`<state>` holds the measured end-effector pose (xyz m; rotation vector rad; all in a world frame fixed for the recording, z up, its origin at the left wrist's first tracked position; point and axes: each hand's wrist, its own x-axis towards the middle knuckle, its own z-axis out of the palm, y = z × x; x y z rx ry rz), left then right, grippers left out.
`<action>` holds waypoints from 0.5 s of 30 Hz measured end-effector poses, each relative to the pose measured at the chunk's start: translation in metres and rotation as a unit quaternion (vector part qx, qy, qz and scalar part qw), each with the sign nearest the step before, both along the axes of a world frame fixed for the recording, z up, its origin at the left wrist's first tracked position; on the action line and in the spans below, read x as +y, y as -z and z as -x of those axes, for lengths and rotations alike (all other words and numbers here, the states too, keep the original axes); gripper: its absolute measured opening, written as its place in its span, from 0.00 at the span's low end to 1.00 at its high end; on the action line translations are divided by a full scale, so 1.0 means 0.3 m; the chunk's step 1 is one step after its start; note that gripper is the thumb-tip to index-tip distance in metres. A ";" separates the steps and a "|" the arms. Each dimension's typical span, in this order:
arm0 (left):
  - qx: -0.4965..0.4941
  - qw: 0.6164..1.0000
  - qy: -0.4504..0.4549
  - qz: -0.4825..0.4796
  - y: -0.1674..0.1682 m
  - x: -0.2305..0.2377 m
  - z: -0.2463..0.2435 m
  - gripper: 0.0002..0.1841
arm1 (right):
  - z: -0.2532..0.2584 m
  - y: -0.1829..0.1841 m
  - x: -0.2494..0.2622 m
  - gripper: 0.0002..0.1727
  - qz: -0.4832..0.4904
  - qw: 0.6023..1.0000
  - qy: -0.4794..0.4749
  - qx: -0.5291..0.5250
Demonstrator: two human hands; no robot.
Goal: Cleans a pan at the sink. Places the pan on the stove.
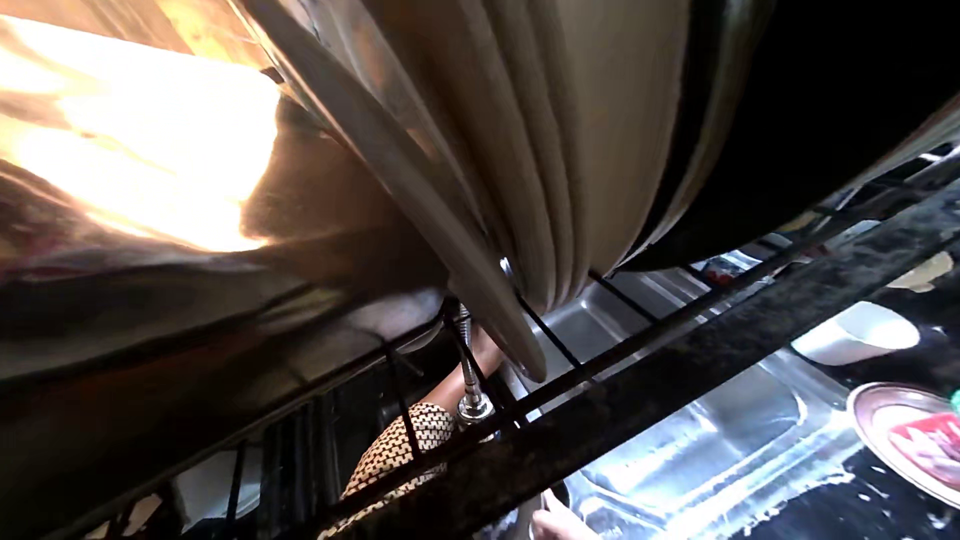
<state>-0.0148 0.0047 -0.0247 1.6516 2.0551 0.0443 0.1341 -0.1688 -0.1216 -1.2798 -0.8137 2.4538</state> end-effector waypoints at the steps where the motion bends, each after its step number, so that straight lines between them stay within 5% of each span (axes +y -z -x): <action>1: -0.010 1.000 -0.004 -0.016 0.003 -0.019 0.013 0.27 | 0.003 0.002 -0.003 0.57 -0.002 1.000 0.003 -0.004; 4: -0.041 0.997 -0.023 -0.065 0.091 -0.120 0.096 0.30 | 0.005 0.030 -0.007 0.59 0.008 1.000 0.012 0.003; 6: -0.099 0.964 -0.034 -0.244 0.307 -0.245 0.195 0.27 | 0.006 0.065 -0.013 0.63 0.011 0.999 0.015 0.028; 11: -0.360 0.920 -0.155 0.031 0.218 -0.536 0.112 0.13 | 0.035 0.075 -0.001 0.59 0.011 1.000 0.001 0.026; 15: -0.314 0.947 -0.069 -0.027 0.222 -0.563 0.036 0.20 | 0.062 0.083 0.002 0.53 0.000 1.000 -0.012 0.028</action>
